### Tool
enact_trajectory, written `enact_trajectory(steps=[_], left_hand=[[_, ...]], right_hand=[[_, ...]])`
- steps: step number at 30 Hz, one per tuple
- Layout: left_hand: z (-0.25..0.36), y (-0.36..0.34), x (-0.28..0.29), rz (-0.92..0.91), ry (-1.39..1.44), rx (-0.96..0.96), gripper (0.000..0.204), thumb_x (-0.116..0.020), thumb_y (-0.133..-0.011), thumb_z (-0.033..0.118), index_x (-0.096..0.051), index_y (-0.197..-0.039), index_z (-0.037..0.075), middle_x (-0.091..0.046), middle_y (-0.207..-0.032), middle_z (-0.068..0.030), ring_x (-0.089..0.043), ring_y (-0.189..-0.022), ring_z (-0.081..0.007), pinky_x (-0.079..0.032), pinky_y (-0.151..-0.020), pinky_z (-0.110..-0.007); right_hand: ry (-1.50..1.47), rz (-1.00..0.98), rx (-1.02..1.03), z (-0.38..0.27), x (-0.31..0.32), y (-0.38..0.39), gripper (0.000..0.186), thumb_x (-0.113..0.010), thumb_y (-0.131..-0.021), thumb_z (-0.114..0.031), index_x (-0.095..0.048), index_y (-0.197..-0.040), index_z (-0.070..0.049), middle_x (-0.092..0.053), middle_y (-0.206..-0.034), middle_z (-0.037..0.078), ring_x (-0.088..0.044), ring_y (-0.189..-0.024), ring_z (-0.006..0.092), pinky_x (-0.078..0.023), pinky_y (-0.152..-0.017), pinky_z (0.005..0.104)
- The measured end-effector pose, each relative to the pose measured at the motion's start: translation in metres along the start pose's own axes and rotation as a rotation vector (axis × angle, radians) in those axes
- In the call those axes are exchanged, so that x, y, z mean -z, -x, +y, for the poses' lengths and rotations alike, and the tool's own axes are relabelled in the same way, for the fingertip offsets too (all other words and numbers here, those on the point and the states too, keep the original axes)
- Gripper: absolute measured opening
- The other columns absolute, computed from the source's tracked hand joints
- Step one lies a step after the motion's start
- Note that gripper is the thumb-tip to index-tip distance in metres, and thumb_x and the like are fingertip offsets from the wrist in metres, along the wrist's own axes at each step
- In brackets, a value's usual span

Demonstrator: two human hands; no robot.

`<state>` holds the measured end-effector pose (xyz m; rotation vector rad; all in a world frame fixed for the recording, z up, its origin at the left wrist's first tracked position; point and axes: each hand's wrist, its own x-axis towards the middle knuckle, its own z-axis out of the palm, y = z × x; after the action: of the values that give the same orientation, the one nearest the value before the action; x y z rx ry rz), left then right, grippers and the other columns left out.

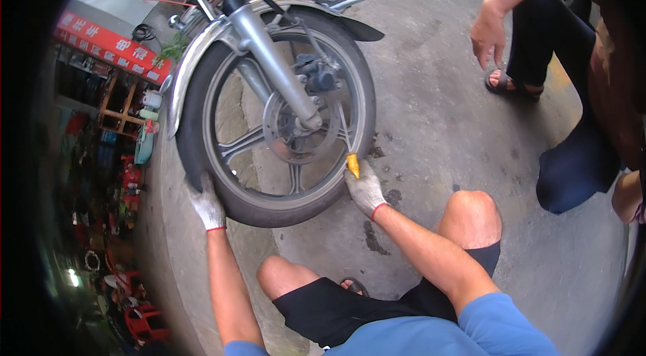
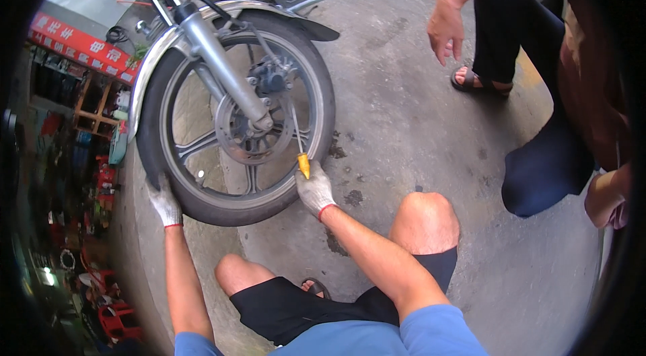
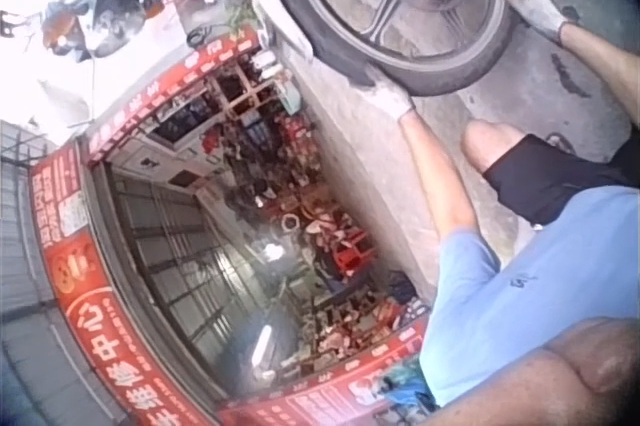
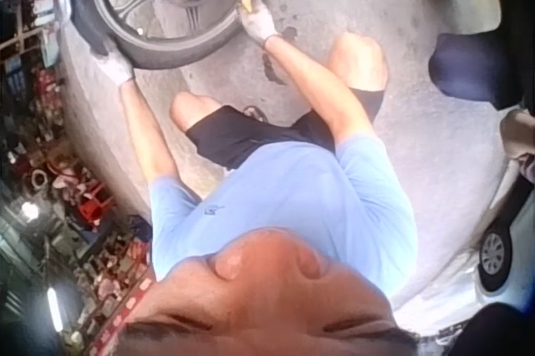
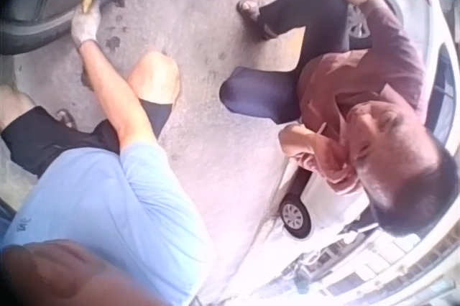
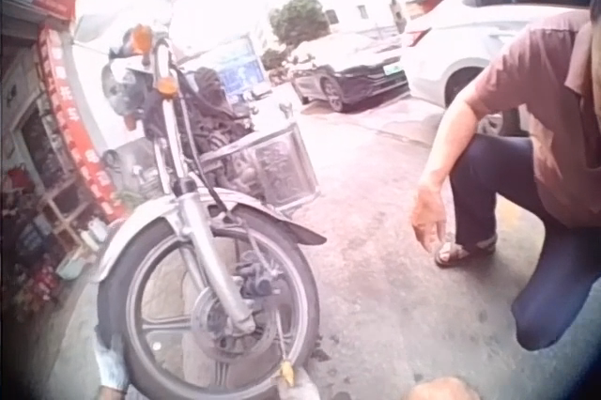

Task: The person uses a screwdriver to manipulate the brake caliper and wheel assembly of a motorcycle while another person observes.

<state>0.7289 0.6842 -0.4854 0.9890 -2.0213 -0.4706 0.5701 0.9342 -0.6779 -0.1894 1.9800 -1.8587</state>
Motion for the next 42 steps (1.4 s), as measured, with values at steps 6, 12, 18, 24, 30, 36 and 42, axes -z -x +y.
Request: enact_trajectory(steps=[6,12,18,24,30,36,42], left_hand=[[0.009,0.006,-0.006,-0.001,0.03,0.003,0.061,-0.064,-0.089,0.03,-0.042,-0.136,-0.003,-0.056,-0.128,-0.0205,-0.053,-0.116,-0.029,-0.038,-0.101,-0.036],[0.009,0.008,-0.001,0.014,-0.01,0.004,0.064,-0.065,-0.087,0.029,-0.041,-0.137,-0.003,-0.055,-0.128,-0.0236,-0.053,-0.117,-0.0316,-0.039,-0.101,-0.038],[0.012,0.006,-0.002,0.019,-0.022,-0.004,0.065,-0.064,-0.087,0.028,-0.04,-0.136,-0.005,-0.054,-0.128,-0.0254,-0.052,-0.118,-0.0331,-0.039,-0.101,-0.039],[0.02,0.006,-0.002,0.026,-0.032,-0.001,0.064,-0.065,-0.087,0.027,-0.04,-0.135,-0.006,-0.055,-0.127,-0.0253,-0.054,-0.117,-0.0325,-0.039,-0.102,-0.038],[0.016,0.005,-0.001,0.025,0.003,0.033,0.063,-0.066,-0.086,0.027,-0.041,-0.135,-0.005,-0.057,-0.124,-0.0245,-0.055,-0.115,-0.0311,-0.04,-0.1,-0.038],[0.014,0.004,-0.001,0.018,-0.003,0.006,0.064,-0.066,-0.086,0.028,-0.04,-0.135,-0.005,-0.056,-0.125,-0.0263,-0.055,-0.116,-0.0334,-0.039,-0.1,-0.039],[0.013,0.005,-0.002,0.016,0.002,0.017,0.064,-0.066,-0.086,0.028,-0.041,-0.134,-0.005,-0.055,-0.126,-0.0259,-0.054,-0.118,-0.0338,-0.038,-0.102,-0.039]], right_hand=[[-0.05,-0.045,0.018,0.014,0.005,0.003,0.028,-0.061,-0.085,-0.024,-0.054,-0.098,0.0,-0.06,-0.085,0.03,-0.06,-0.085,0.0477,-0.047,-0.07,0.051],[0.046,-0.036,0.162,-0.006,0.011,0.002,0.028,-0.061,-0.085,-0.022,-0.054,-0.102,-0.001,-0.061,-0.084,0.029,-0.06,-0.085,0.0477,-0.048,-0.07,0.0512],[0.091,-0.064,0.251,-0.016,0.016,-0.016,0.031,-0.06,-0.085,-0.021,-0.056,-0.109,-0.002,-0.063,-0.09,0.028,-0.061,-0.088,0.0462,-0.049,-0.073,0.05],[0.117,-0.162,0.12,-0.035,0.029,-0.036,0.04,-0.059,-0.085,-0.025,-0.057,-0.114,0.001,-0.063,-0.101,0.028,-0.061,-0.1,0.0419,-0.048,-0.083,0.0442],[0.148,-0.325,-0.005,-0.048,0.053,-0.05,0.042,-0.059,-0.085,-0.026,-0.057,-0.117,0.001,-0.065,-0.098,0.025,-0.066,-0.092,0.0347,-0.051,-0.077,0.0393],[0.215,-0.372,-0.069,-0.066,0.063,-0.05,0.043,-0.058,-0.085,-0.027,-0.057,-0.119,0.0,-0.066,-0.092,0.022,-0.067,-0.082,0.0309,-0.051,-0.071,0.038],[0.197,-0.291,0.02,-0.045,0.05,-0.052,0.039,-0.058,-0.085,-0.026,-0.058,-0.115,-0.001,-0.064,-0.101,0.026,-0.064,-0.097,0.0379,-0.049,-0.081,0.0417]])
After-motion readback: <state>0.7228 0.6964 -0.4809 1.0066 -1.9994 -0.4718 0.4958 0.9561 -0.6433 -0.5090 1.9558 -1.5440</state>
